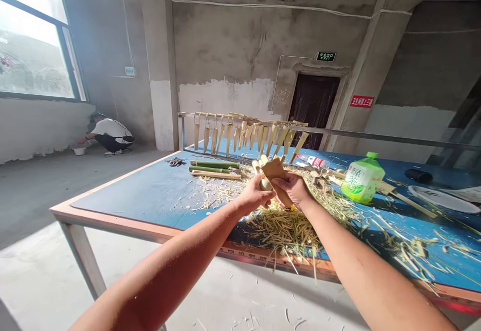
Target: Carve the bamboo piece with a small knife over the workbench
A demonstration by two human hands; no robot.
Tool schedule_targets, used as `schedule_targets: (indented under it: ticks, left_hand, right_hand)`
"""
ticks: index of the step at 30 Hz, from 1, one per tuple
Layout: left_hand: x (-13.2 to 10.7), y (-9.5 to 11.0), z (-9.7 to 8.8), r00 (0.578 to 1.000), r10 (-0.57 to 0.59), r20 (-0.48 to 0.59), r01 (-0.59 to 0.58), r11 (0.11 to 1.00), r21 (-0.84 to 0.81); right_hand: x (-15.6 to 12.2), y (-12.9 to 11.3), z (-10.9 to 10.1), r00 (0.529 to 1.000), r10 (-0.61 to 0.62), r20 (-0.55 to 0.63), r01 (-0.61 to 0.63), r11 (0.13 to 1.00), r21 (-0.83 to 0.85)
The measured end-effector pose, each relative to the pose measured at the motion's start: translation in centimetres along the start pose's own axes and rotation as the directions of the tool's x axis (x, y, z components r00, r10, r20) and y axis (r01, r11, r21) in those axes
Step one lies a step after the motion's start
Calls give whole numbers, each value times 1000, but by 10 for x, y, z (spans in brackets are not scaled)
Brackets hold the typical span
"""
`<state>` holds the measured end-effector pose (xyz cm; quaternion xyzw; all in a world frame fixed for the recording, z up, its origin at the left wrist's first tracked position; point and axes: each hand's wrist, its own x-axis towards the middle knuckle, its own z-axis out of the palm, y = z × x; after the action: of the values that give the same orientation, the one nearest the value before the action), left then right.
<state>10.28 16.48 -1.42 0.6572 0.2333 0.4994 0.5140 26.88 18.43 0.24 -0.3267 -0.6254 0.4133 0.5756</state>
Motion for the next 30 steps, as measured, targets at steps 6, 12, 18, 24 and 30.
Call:
schedule_targets:
  ticks: [6, 12, 18, 24, 30]
  left_hand:
    - [-3, 0, -3, 995, 97, -2, -95, 977, 191]
    - [-5, -3, -2, 999, 23, 39, -33, 955, 294]
    - [-2, -6, -3, 1000, 20, -22, -13, 965, 262]
    - [-4, -1, 1, 1000, -30, 5, 27, 949, 315]
    - [-3, 1, 1, 998, -20, -54, 31, 977, 209]
  right_hand:
    - [-1, 7, 10, 999, -45, -23, 41, 989, -144]
    - [12, -4, -14, 909, -205, -362, 105, 955, -278]
    - [5, 7, 0, 995, -44, -86, 29, 985, -168]
    - [12, -6, -14, 896, -198, -397, 80, 952, -294]
    - [5, -1, 1, 996, -56, -69, 44, 985, -165]
